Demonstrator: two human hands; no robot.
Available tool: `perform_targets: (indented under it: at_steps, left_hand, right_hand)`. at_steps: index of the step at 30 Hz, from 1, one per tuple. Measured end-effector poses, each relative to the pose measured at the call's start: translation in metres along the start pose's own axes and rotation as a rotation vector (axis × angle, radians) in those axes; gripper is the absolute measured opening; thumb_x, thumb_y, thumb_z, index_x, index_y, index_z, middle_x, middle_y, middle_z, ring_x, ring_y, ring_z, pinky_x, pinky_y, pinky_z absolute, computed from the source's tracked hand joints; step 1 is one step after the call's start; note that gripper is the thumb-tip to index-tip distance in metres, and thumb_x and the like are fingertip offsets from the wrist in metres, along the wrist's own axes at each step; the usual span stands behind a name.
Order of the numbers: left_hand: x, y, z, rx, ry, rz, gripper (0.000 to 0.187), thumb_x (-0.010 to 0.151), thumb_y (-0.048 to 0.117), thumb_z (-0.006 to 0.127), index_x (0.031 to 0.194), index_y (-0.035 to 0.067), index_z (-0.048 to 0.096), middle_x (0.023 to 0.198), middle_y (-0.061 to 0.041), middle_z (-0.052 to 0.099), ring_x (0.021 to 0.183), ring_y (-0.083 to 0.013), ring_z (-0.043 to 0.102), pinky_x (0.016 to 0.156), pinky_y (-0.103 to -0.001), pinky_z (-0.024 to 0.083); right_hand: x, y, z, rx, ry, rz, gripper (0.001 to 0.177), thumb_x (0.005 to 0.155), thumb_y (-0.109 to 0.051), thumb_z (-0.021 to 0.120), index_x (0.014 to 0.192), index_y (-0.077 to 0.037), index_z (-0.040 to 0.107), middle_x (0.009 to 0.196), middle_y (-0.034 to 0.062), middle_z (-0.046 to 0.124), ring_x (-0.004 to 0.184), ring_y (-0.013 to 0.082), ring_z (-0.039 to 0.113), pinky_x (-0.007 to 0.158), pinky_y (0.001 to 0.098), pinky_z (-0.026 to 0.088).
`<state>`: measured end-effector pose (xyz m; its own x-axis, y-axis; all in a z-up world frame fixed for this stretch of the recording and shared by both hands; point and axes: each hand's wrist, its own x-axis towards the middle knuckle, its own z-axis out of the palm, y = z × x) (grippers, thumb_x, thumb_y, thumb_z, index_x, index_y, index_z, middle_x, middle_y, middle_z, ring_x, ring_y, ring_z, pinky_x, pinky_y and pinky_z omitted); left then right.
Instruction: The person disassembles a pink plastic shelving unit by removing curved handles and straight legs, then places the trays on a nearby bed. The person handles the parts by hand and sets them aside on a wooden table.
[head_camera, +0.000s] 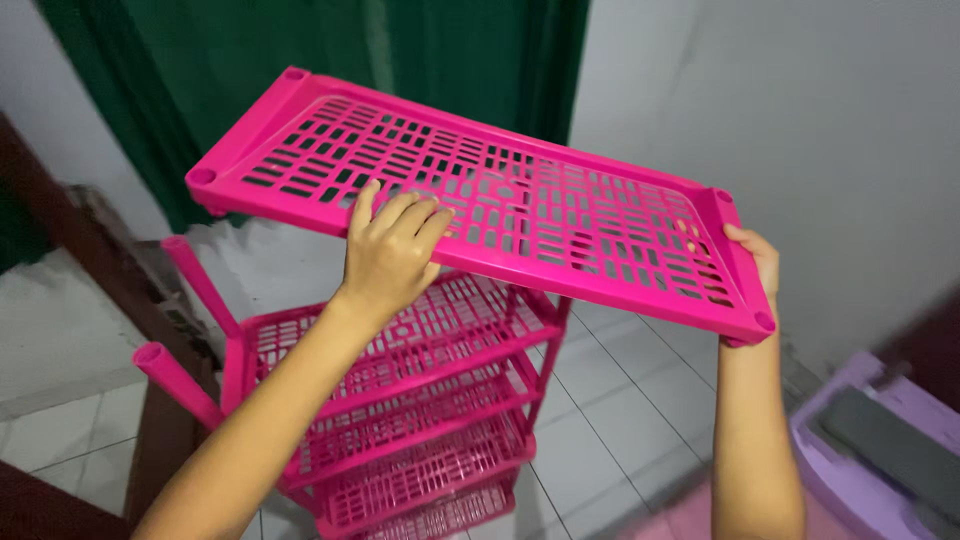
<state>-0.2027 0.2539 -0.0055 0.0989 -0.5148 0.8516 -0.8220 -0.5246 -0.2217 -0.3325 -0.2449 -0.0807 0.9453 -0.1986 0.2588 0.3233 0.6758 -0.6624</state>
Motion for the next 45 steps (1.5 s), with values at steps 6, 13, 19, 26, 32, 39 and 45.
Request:
perform_targets:
  at_steps: [6, 13, 19, 26, 32, 39, 45]
  left_hand:
    - [-0.009, 0.047, 0.001, -0.107, -0.021, 0.009, 0.036, 0.077, 0.015, 0.075, 0.113, 0.011, 0.075, 0.116, -0.009, 0.073, 0.116, -0.0275, 0.064, 0.111, -0.063, 0.035]
    - [-0.021, 0.118, 0.007, -0.297, -0.079, 0.065, 0.039, 0.078, 0.017, 0.075, 0.116, 0.010, 0.075, 0.120, -0.010, 0.071, 0.120, -0.0289, 0.062, 0.112, -0.061, 0.036]
    - [-0.019, 0.196, 0.029, -0.465, -0.170, 0.137, 0.045, 0.074, 0.012, 0.077, 0.118, 0.009, 0.073, 0.122, -0.011, 0.069, 0.124, -0.0299, 0.059, 0.110, -0.060, 0.038]
    - [-0.027, 0.311, 0.079, -0.624, -0.322, 0.224, 0.054, 0.068, 0.010, 0.079, 0.121, 0.012, 0.072, 0.126, -0.013, 0.066, 0.128, -0.0316, 0.056, 0.108, -0.058, 0.039]
    - [-0.070, 0.409, 0.132, -0.720, -0.517, 0.259, 0.051, 0.067, 0.009, 0.080, 0.117, 0.015, 0.071, 0.126, -0.008, 0.065, 0.125, -0.0282, 0.056, 0.101, -0.054, 0.043]
    - [-0.158, 0.502, 0.189, -0.732, -0.889, 0.285, 0.055, 0.065, 0.012, 0.081, 0.118, 0.013, 0.067, 0.123, -0.008, 0.062, 0.121, -0.0302, 0.056, 0.091, -0.051, 0.052]
    - [-0.233, 0.542, 0.218, -0.660, -1.120, 0.338, 0.065, 0.069, 0.019, 0.087, 0.130, 0.020, 0.063, 0.132, -0.010, 0.057, 0.131, -0.0344, 0.051, 0.094, -0.054, 0.053]
  right_hand:
    - [-0.120, -0.004, -0.049, 0.004, 0.133, -0.080, 0.051, 0.105, -0.021, 0.053, 0.146, 0.009, 0.053, 0.135, 0.0270, 0.065, 0.114, 0.0366, 0.069, 0.104, 0.0472, 0.052]
    - [-0.269, -0.014, -0.089, -0.064, 0.321, -0.221, 0.053, 0.106, -0.022, 0.054, 0.151, 0.007, 0.051, 0.137, 0.0235, 0.066, 0.112, 0.0320, 0.069, 0.104, 0.0453, 0.053]
    - [-0.395, -0.020, -0.117, -0.078, 0.448, -0.331, 0.054, 0.105, -0.024, 0.055, 0.147, 0.010, 0.053, 0.136, 0.0221, 0.068, 0.105, 0.0284, 0.070, 0.095, 0.0409, 0.056]
    - [-0.537, -0.010, -0.152, -0.071, 0.746, -0.448, 0.055, 0.101, -0.027, 0.055, 0.145, 0.005, 0.056, 0.130, 0.0162, 0.069, 0.104, 0.0245, 0.071, 0.095, 0.0379, 0.057]
    - [-0.665, -0.030, -0.191, -0.059, 0.805, -0.347, 0.053, 0.102, -0.029, 0.057, 0.140, 0.007, 0.058, 0.130, 0.0151, 0.071, 0.096, 0.0240, 0.071, 0.080, 0.0368, 0.056]
    - [-0.755, -0.003, -0.206, -0.176, 1.159, -0.211, 0.055, 0.093, -0.030, 0.058, 0.139, 0.000, 0.059, 0.131, 0.0095, 0.071, 0.098, 0.0206, 0.069, 0.087, 0.0359, 0.056]
    - [-0.796, 0.036, -0.222, 0.003, 1.161, -0.116, 0.053, 0.093, -0.026, 0.064, 0.137, 0.003, 0.062, 0.127, 0.0115, 0.071, 0.097, 0.0235, 0.070, 0.088, 0.0357, 0.055]
